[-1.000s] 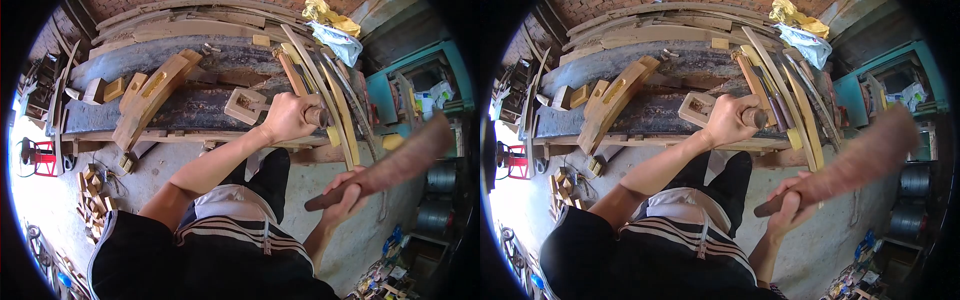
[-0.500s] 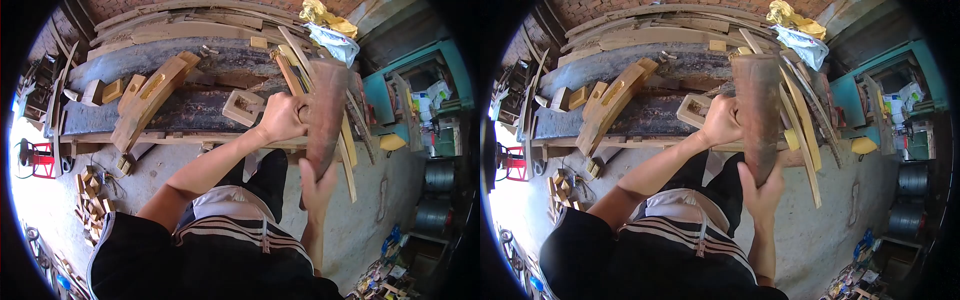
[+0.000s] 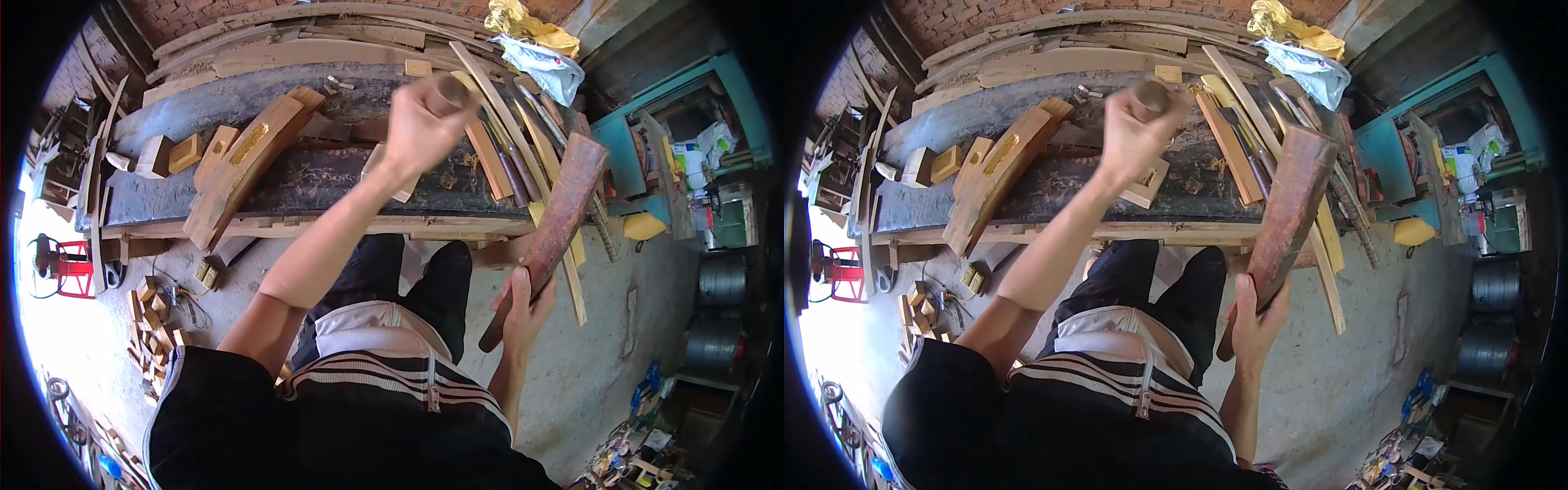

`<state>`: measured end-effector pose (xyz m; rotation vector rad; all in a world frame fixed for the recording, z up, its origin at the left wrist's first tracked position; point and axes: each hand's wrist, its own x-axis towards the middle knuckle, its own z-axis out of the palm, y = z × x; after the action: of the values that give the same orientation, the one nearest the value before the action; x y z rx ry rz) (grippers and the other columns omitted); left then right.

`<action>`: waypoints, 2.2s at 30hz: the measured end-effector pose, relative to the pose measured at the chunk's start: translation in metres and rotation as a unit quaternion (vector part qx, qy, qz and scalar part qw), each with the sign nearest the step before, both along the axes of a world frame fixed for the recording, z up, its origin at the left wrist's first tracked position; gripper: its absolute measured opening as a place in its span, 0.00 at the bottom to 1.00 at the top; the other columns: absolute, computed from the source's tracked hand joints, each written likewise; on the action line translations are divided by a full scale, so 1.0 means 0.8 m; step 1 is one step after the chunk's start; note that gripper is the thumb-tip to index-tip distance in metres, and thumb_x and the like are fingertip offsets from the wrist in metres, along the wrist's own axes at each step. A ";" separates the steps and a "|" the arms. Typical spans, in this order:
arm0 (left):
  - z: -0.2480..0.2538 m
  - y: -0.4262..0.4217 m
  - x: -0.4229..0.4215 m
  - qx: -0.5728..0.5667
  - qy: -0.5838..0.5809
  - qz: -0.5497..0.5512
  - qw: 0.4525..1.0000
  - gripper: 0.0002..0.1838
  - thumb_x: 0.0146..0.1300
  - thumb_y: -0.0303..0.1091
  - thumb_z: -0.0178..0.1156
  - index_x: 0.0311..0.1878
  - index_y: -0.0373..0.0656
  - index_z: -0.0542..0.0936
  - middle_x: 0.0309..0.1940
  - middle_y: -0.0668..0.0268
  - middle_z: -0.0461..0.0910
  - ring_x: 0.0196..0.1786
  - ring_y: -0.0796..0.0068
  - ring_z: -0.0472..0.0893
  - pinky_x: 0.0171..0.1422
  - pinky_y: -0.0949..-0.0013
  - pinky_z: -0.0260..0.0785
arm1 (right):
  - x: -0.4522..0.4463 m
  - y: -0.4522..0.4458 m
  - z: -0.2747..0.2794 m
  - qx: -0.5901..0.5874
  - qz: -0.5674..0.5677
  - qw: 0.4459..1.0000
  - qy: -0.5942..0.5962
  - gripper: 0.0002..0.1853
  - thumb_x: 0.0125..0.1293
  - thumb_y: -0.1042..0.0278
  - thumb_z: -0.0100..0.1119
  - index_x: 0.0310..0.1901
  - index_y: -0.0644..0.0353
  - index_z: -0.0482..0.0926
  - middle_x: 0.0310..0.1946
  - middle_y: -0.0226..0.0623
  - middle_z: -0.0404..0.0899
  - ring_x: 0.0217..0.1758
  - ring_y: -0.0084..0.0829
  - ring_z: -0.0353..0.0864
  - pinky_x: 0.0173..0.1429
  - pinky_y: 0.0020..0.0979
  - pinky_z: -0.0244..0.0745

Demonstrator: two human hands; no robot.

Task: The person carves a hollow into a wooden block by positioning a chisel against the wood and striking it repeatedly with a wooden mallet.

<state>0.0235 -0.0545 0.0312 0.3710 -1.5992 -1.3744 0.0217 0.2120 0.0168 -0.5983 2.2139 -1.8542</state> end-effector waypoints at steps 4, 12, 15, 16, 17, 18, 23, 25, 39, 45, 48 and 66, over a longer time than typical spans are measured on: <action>-0.021 0.043 -0.016 -0.088 -0.013 -0.061 0.994 0.13 0.63 0.33 0.70 0.26 0.40 0.76 0.18 0.68 0.74 0.26 0.87 0.69 0.30 0.72 0.66 | -0.003 0.007 -0.007 -0.001 -0.010 1.000 0.008 0.19 0.73 0.56 0.58 0.53 0.66 0.73 0.23 0.31 0.71 0.17 0.21 0.68 0.22 0.25 0.65; -0.042 0.070 -0.026 -0.201 -0.085 -0.055 0.974 0.12 0.47 0.35 0.68 0.36 0.44 0.83 0.21 0.52 0.80 0.30 0.48 0.84 0.35 0.54 0.78 | -0.009 0.017 -0.014 -0.006 -0.014 1.000 -0.024 0.22 0.71 0.62 0.61 0.58 0.70 0.70 0.29 0.33 0.74 0.17 0.20 0.70 0.22 0.25 0.68; -0.035 0.069 -0.023 -0.218 -0.099 -0.052 0.970 0.12 0.47 0.35 0.68 0.36 0.45 0.83 0.22 0.53 0.81 0.30 0.48 0.84 0.36 0.53 0.78 | -0.010 0.016 -0.015 -0.003 -0.004 1.000 -0.031 0.21 0.71 0.62 0.62 0.57 0.69 0.71 0.29 0.33 0.74 0.17 0.20 0.70 0.22 0.25 0.68; -0.034 0.068 -0.023 -0.223 -0.100 -0.048 0.968 0.12 0.47 0.35 0.68 0.37 0.45 0.83 0.22 0.53 0.81 0.30 0.48 0.84 0.36 0.53 0.78 | -0.010 0.015 -0.015 -0.004 -0.007 1.000 -0.028 0.21 0.71 0.61 0.62 0.56 0.69 0.71 0.29 0.33 0.74 0.18 0.20 0.71 0.22 0.25 0.68; -0.034 0.067 -0.023 -0.229 -0.101 -0.043 0.967 0.13 0.47 0.35 0.69 0.38 0.45 0.84 0.22 0.53 0.81 0.30 0.48 0.84 0.36 0.53 0.79 | -0.009 0.013 -0.015 -0.005 -0.009 1.000 -0.025 0.21 0.71 0.61 0.62 0.56 0.69 0.71 0.29 0.33 0.74 0.18 0.20 0.71 0.22 0.25 0.68; -0.036 0.066 -0.024 -0.229 -0.102 -0.042 0.967 0.13 0.47 0.35 0.69 0.38 0.45 0.84 0.22 0.53 0.81 0.30 0.48 0.84 0.36 0.53 0.79 | -0.008 0.010 -0.014 -0.005 -0.008 1.000 -0.026 0.21 0.71 0.61 0.62 0.56 0.69 0.71 0.29 0.33 0.74 0.18 0.20 0.71 0.22 0.25 0.68; -0.040 0.066 -0.026 -0.192 -0.072 -0.043 0.978 0.10 0.49 0.28 0.68 0.35 0.39 0.81 0.20 0.51 0.78 0.27 0.48 0.82 0.30 0.60 0.74 | -0.009 0.001 -0.010 0.016 -0.008 1.000 0.013 0.20 0.73 0.53 0.59 0.52 0.64 0.73 0.22 0.30 0.70 0.17 0.20 0.68 0.22 0.24 0.65; -0.037 0.067 -0.023 -0.186 -0.079 -0.047 0.978 0.10 0.49 0.28 0.68 0.36 0.39 0.81 0.21 0.50 0.78 0.27 0.47 0.82 0.31 0.60 0.75 | -0.009 -0.002 -0.005 0.017 -0.005 1.000 0.015 0.21 0.72 0.53 0.59 0.52 0.64 0.73 0.22 0.30 0.70 0.17 0.20 0.68 0.22 0.24 0.65; -0.034 0.064 -0.020 -0.198 -0.094 -0.068 0.973 0.18 0.46 0.40 0.72 0.41 0.44 0.84 0.23 0.51 0.82 0.32 0.47 0.84 0.37 0.53 0.78 | -0.005 -0.019 0.018 0.018 0.027 0.998 0.049 0.24 0.72 0.52 0.59 0.54 0.68 0.72 0.22 0.32 0.70 0.17 0.23 0.69 0.23 0.26 0.66; -0.037 0.059 -0.022 -0.187 -0.081 -0.059 0.977 0.13 0.48 0.28 0.68 0.38 0.37 0.82 0.24 0.50 0.80 0.30 0.47 0.83 0.34 0.60 0.77 | -0.002 -0.016 0.015 0.026 0.027 0.999 0.026 0.24 0.72 0.52 0.59 0.54 0.69 0.72 0.22 0.31 0.69 0.17 0.22 0.68 0.22 0.26 0.65; -0.035 0.059 -0.021 -0.178 -0.076 -0.062 0.979 0.12 0.48 0.28 0.68 0.38 0.37 0.82 0.24 0.50 0.80 0.30 0.47 0.83 0.34 0.60 0.76 | -0.002 -0.017 0.015 0.024 0.029 0.999 0.027 0.25 0.72 0.52 0.59 0.54 0.69 0.72 0.22 0.32 0.69 0.17 0.22 0.68 0.22 0.26 0.65; -0.040 0.059 -0.022 -0.176 -0.063 -0.064 0.980 0.10 0.50 0.29 0.69 0.35 0.38 0.80 0.22 0.51 0.79 0.29 0.47 0.82 0.32 0.61 0.75 | -0.001 -0.017 0.013 0.025 0.034 0.999 0.021 0.23 0.71 0.54 0.60 0.52 0.68 0.73 0.23 0.33 0.71 0.17 0.22 0.68 0.22 0.26 0.66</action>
<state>0.0058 -0.0070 -0.0006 0.1459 -1.9589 -1.1477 0.0205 0.1983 0.0275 -0.7004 2.2312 -1.7630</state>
